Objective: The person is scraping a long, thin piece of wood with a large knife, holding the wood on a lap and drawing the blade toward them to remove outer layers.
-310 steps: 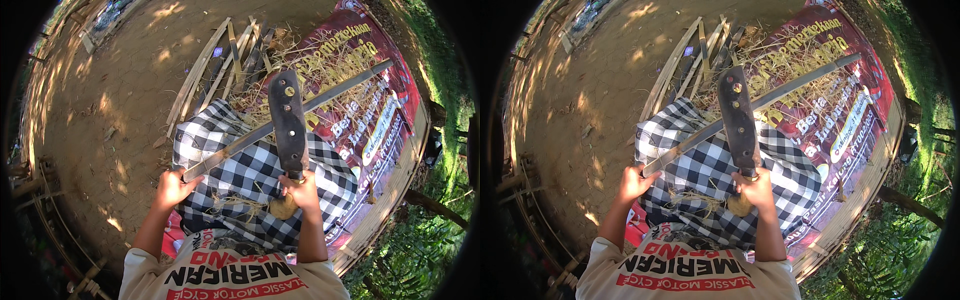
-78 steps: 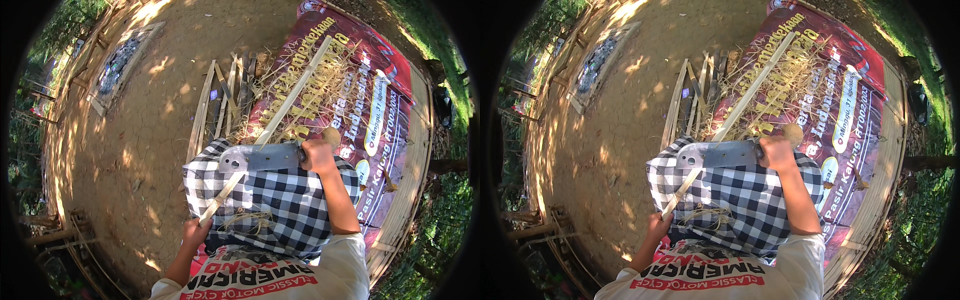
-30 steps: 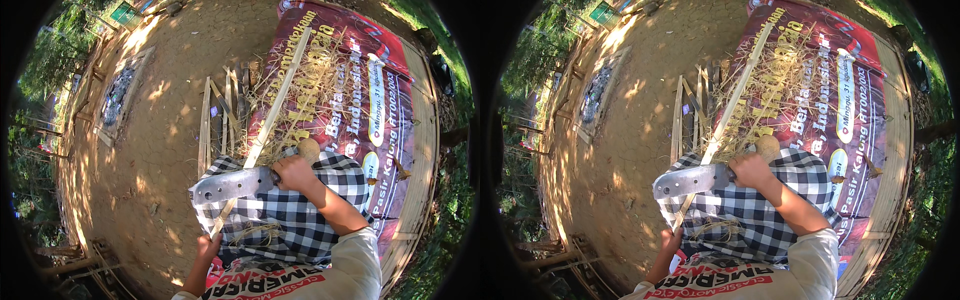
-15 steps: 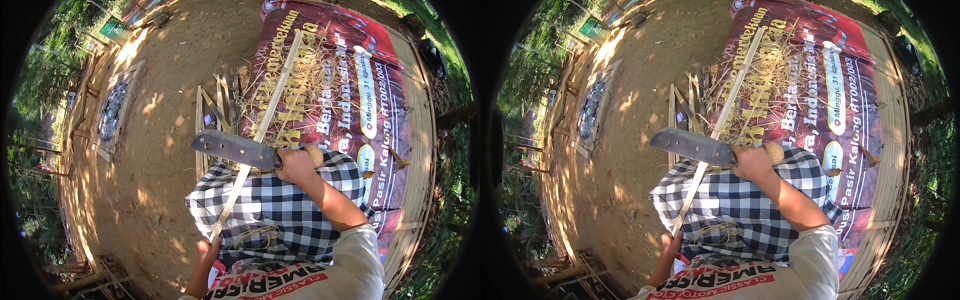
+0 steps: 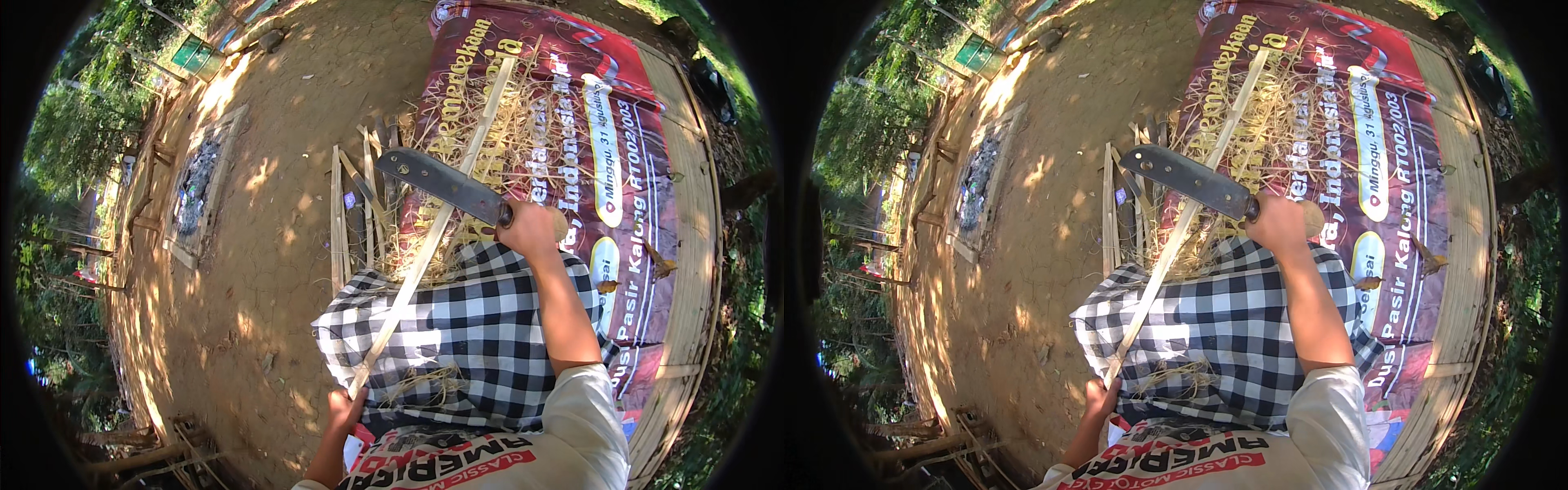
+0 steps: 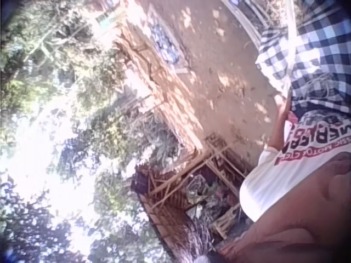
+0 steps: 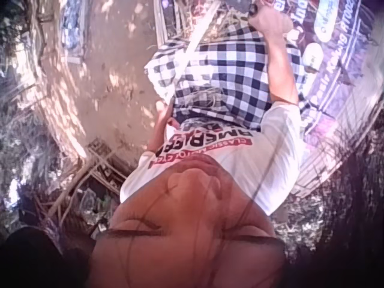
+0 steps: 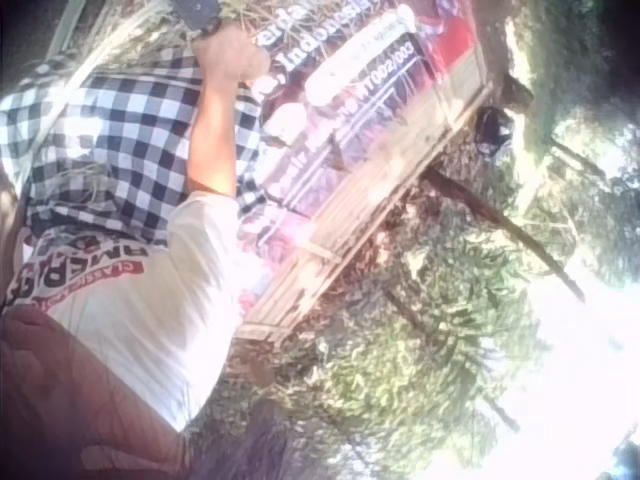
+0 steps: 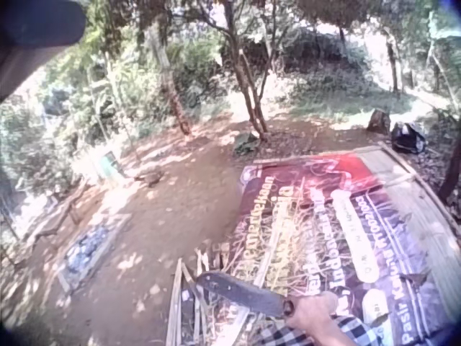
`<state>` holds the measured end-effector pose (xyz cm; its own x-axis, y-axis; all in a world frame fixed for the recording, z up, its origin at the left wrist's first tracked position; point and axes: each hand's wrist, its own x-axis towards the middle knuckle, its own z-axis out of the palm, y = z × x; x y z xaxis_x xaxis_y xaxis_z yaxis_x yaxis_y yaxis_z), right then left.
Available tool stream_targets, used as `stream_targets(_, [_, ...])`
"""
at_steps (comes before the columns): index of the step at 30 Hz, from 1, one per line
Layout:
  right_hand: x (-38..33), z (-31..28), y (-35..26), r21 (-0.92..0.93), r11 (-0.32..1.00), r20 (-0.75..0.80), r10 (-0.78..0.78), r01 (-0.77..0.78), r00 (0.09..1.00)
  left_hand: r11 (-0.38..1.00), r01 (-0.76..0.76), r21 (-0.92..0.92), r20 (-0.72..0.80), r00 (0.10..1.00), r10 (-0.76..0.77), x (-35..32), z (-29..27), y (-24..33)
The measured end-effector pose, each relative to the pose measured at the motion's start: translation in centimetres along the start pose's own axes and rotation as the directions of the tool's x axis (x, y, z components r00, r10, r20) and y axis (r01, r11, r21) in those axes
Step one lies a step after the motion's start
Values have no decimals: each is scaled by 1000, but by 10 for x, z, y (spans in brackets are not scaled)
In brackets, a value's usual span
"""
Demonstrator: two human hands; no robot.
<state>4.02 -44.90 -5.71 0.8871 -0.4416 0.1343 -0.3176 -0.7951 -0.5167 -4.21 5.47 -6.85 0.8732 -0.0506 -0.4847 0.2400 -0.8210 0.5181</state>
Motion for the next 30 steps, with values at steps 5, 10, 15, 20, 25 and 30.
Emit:
stream_targets(5, [-9,7,2,-76,997,-14,28,-29,1000,999,39,-20,25,999,-39,0,0,2])
stream_targets(10, [-30,15,-26,50,986,65,-165,162,984,997,-31,-75,17,999,32,3,6,-16])
stream_targets(15, [-29,14,-32,-12,870,243,-476,494,845,997,-34,-62,43,998,36,-2,-1,-11])
stream_targets(20, [19,-8,12,-20,989,170,-143,148,975,979,-10,-206,118,992,35,-1,-4,-9])
stream_targets(25, [42,-11,43,-163,973,115,-144,162,983,989,-5,-146,105,994,20,2,-4,-17])
stream_targets(30, [18,6,16,-84,983,78,-159,165,984,992,-4,-128,114,993,19,4,-3,-31])
